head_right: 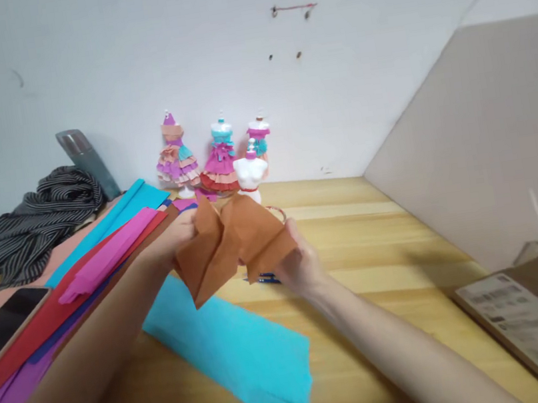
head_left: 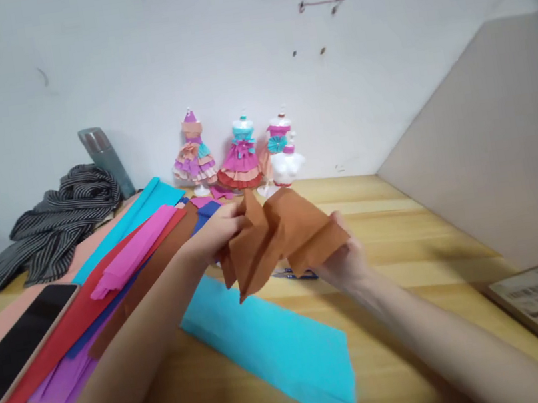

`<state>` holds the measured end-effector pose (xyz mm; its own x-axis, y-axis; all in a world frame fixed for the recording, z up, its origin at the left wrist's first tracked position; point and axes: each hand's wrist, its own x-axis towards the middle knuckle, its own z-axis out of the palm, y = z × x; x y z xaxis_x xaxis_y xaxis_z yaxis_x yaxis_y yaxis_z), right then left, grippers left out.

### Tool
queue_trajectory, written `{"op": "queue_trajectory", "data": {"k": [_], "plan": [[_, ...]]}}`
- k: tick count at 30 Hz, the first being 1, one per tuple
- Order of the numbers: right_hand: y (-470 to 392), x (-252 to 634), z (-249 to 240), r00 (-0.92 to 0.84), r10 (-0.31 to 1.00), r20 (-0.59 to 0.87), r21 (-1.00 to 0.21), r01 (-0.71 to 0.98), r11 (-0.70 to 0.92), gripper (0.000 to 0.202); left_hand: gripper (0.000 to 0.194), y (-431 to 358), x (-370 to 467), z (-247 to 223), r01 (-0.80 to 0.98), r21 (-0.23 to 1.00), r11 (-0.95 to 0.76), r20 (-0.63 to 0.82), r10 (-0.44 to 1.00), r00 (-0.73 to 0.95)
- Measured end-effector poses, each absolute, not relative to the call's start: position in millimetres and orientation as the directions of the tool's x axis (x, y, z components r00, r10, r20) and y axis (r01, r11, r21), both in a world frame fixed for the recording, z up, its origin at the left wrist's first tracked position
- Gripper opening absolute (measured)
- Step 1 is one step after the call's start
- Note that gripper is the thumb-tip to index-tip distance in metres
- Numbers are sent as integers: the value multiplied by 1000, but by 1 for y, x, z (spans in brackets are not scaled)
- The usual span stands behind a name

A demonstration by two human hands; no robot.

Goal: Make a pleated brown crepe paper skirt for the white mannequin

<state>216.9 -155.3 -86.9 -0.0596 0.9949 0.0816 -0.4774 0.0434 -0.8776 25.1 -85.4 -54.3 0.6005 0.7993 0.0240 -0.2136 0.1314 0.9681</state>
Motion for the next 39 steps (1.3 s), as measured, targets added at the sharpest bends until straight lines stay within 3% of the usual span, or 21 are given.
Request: {"op": "queue_trajectory", "data": {"k": [4, 9, 13, 14, 16, 18, 22, 26, 29, 32, 33, 34, 36, 39], "plan": [[-158, 221, -97, -154, 986, 67, -870, -494, -18, 61, 22, -92, 39, -62, -23, 999, 30, -11, 805, 593], [-146, 227, -93, 80, 996, 45, -964, -259, 64, 40, 19, -93, 39, -55, 124, 979, -160, 58, 808, 586], [-139, 245, -64, 118, 988, 95, -982, -152, 113, 25, 11, -90, 15, -33, 295, 904, -311, 82, 801, 593], [-138, 249, -55, 112, 988, 110, -986, -115, 123, 23, 12, -89, 7, -28, 375, 856, -355, 70, 799, 597], [-136, 257, -37, 105, 984, 147, -988, -31, 151, 18, 21, -88, -6, -18, 703, 474, -530, -7, 796, 605], [-135, 262, -23, 109, 972, 207, -974, 117, 194, 13, 21, -86, -17, -13, 817, 262, -514, -36, 841, 540], [-132, 263, -15, 155, 948, 277, -928, 301, 221, 9, 24, -84, -35, -13, 962, 16, -274, 26, 961, 274], [-129, 268, -19, 186, 945, 269, -916, 353, 191, 11, 38, -82, -54, -8, 993, -113, -24, 135, 990, 40], [-129, 275, -20, 197, 947, 252, -906, 393, 160, 13, 39, -87, -59, 0, 988, -151, 35, 190, 982, -6], [-137, 273, -18, 107, 970, 218, -879, 454, 147, 17, 43, -102, -43, 3, 970, -99, -221, 137, 963, 233], [-142, 270, -16, 40, 981, 191, -867, 475, 150, 19, 49, -108, -33, 2, 874, 42, -485, 92, 873, 480], [-148, 265, -14, -48, 988, 150, -853, 499, 153, 22, 54, -114, -21, 0, 739, 200, -643, 79, 763, 642], [-162, 253, -9, -245, 969, 36, -848, 505, 160, 29, 58, -124, 1, -7, 534, 424, -731, 77, 617, 783], [-179, 240, -4, -450, 893, -23, -863, 460, 210, 36, 61, -128, 21, -16, 382, 586, -715, 168, 568, 805]]}}
